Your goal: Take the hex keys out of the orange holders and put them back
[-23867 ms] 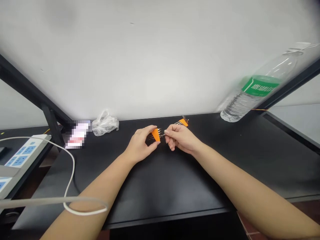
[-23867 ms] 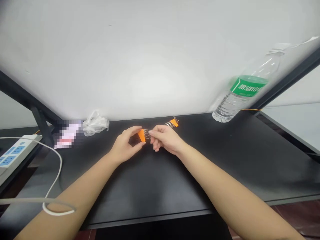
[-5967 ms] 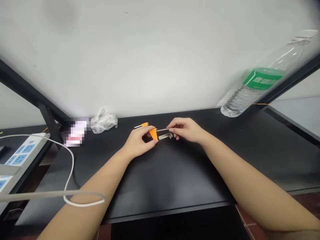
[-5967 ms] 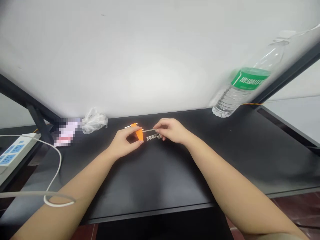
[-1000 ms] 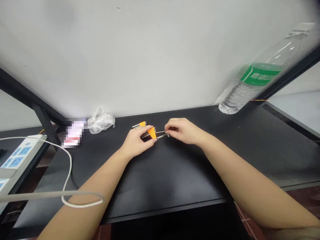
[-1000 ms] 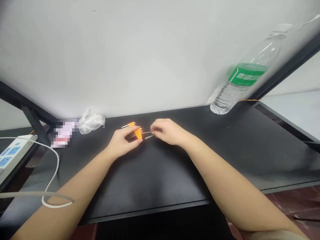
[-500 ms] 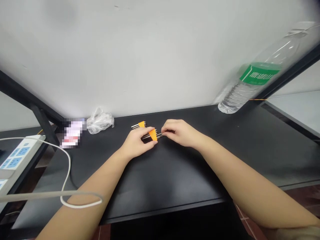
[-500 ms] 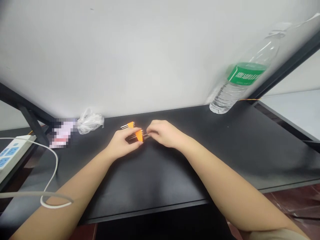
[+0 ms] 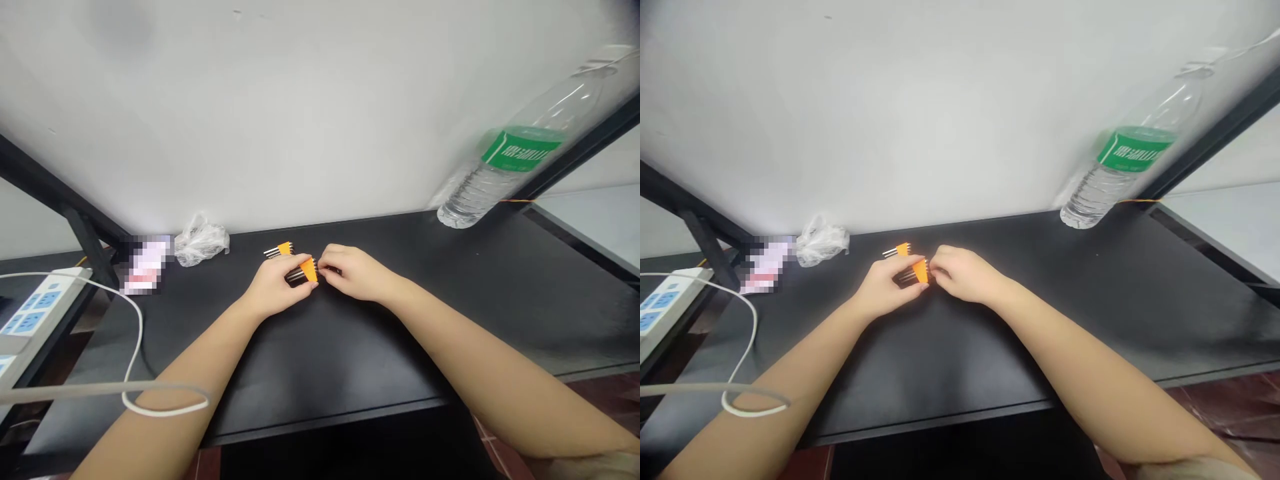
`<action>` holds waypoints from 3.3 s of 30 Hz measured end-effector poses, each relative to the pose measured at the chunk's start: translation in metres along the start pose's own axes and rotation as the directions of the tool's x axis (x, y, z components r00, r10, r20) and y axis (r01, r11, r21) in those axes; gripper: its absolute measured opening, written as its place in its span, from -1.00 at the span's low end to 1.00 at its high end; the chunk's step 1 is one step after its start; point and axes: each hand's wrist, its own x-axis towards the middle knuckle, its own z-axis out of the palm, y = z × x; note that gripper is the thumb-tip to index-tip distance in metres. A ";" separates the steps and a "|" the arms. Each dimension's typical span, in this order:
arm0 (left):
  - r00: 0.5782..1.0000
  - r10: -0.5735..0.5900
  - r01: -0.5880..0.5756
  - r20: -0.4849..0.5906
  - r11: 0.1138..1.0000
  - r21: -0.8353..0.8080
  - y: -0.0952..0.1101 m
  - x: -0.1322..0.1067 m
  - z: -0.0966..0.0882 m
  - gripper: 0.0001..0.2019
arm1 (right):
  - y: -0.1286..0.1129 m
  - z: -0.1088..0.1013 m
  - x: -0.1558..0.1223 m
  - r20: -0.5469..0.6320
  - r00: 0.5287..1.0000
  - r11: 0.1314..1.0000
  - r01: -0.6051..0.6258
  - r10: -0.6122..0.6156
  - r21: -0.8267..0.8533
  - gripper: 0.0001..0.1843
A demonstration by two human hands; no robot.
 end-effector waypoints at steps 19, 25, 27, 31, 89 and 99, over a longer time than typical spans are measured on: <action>1.000 -0.005 0.005 -0.001 1.000 -0.020 0.000 0.001 0.001 -0.51 | -0.001 -0.003 -0.001 0.002 1.000 0.991 -0.019 0.020 -0.135 -0.87; 0.999 -0.041 0.041 -0.004 0.999 -0.008 -0.002 0.001 -0.001 -0.50 | 0.031 -0.018 -0.003 -0.037 0.991 0.976 -0.130 0.125 -0.172 -0.87; 0.998 -0.056 0.056 -0.007 0.998 -0.004 -0.003 0.001 -0.001 -0.50 | 0.042 -0.019 -0.004 0.024 0.988 0.976 -0.149 0.154 -0.156 -0.88; 0.998 -0.062 0.062 0.003 0.998 -0.011 -0.005 0.000 -0.001 -0.50 | 0.051 -0.014 -0.004 0.121 0.980 0.985 -0.146 0.157 -0.093 -0.88; 0.999 -0.022 0.024 -0.031 0.998 0.052 -0.005 0.001 0.003 -0.51 | -0.010 0.001 0.000 -0.064 0.997 0.997 0.037 -0.032 0.073 -0.81; 0.999 -0.036 0.037 -0.028 0.998 0.051 -0.006 0.001 0.003 -0.53 | -0.003 0.008 0.002 -0.073 0.997 0.996 -0.019 0.025 0.084 -0.83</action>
